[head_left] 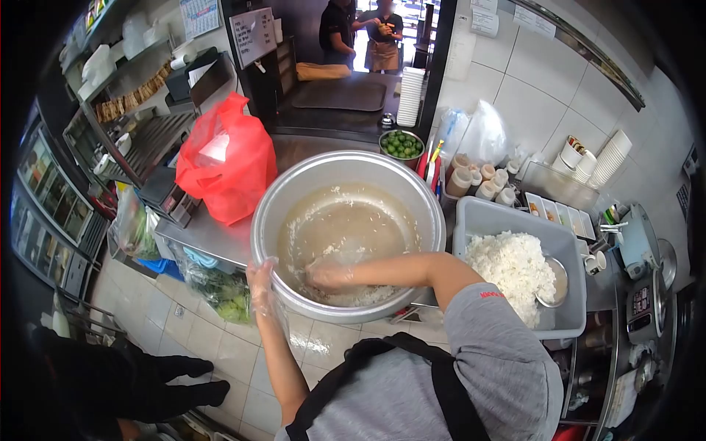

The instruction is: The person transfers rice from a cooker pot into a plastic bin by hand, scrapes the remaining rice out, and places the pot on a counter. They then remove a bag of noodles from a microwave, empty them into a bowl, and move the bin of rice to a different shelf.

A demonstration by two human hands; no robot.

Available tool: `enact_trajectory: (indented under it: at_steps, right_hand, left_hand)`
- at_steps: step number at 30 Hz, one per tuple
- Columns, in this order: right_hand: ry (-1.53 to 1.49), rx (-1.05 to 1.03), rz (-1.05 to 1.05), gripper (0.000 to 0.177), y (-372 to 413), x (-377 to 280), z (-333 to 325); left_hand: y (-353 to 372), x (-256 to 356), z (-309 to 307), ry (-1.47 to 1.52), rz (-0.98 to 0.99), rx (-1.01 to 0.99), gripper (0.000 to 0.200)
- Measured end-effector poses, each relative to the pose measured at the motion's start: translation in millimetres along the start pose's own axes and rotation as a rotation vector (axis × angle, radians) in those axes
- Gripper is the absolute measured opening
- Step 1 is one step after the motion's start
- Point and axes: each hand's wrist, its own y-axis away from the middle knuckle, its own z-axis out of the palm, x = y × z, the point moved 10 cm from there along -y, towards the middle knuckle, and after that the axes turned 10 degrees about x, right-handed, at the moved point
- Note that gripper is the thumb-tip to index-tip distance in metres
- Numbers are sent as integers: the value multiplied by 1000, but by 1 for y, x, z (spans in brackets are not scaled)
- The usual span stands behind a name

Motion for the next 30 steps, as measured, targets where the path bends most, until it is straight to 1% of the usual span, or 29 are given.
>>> enact_trajectory:
  at_steps: [1,2,5,8,9,11,13,14,15,16,17,20,22,24,26,27,29,30]
  right_hand:
    - [-51,104,28,9,1,0,-11]
    - [30,10,-59,14,3,-5,-4]
    - [90,69,-27,16,3,0,8]
    - [-247,168,34,17,-4,22,25]
    - [-239,168,89,16,-8,33,36]
    - [-214,167,188,15,-13,56,50]
    - [-301,221,-103,15,0,44,43]
    - [-340,251,-252,15,9,37,36]
    - [-204,190,-251,14,15,32,27]
    - [-69,124,-246,14,22,15,2]
    - [59,57,-240,13,27,4,-7]
    - [79,21,-127,12,18,17,16]
    - [72,65,-126,12,14,19,20]
    - [-158,204,-79,13,10,26,1]
    - [-268,105,121,14,0,61,17]
    - [-324,-70,204,13,0,66,24]
    - [-423,-397,375,18,10,65,18]
    - [-302,-331,138,19,7,52,11]
  left_hand:
    - [1,0,-1,22,0,0,34]
    - [3,0,0,46,-3,1,34]
    - [4,0,-1,35,-21,18,36]
    - [9,2,-2,20,-35,63,38]
    - [12,4,-2,22,-36,82,38]
    - [13,1,0,37,-43,42,37]
    - [12,2,0,65,-24,-11,36]
    - [11,3,-3,53,-30,12,36]
    - [17,7,-2,47,-39,34,37]
    - [21,5,0,43,-55,57,37]
    - [24,3,2,61,-41,43,37]
    - [26,5,4,75,7,27,37]
    - [27,1,-3,24,13,54,36]
    - [23,2,3,92,63,-13,35]
    - [21,-4,4,103,50,-62,37]
    - [26,-3,2,121,36,-7,39]
    - [41,11,6,139,23,82,43]
    - [34,6,3,97,23,82,50]
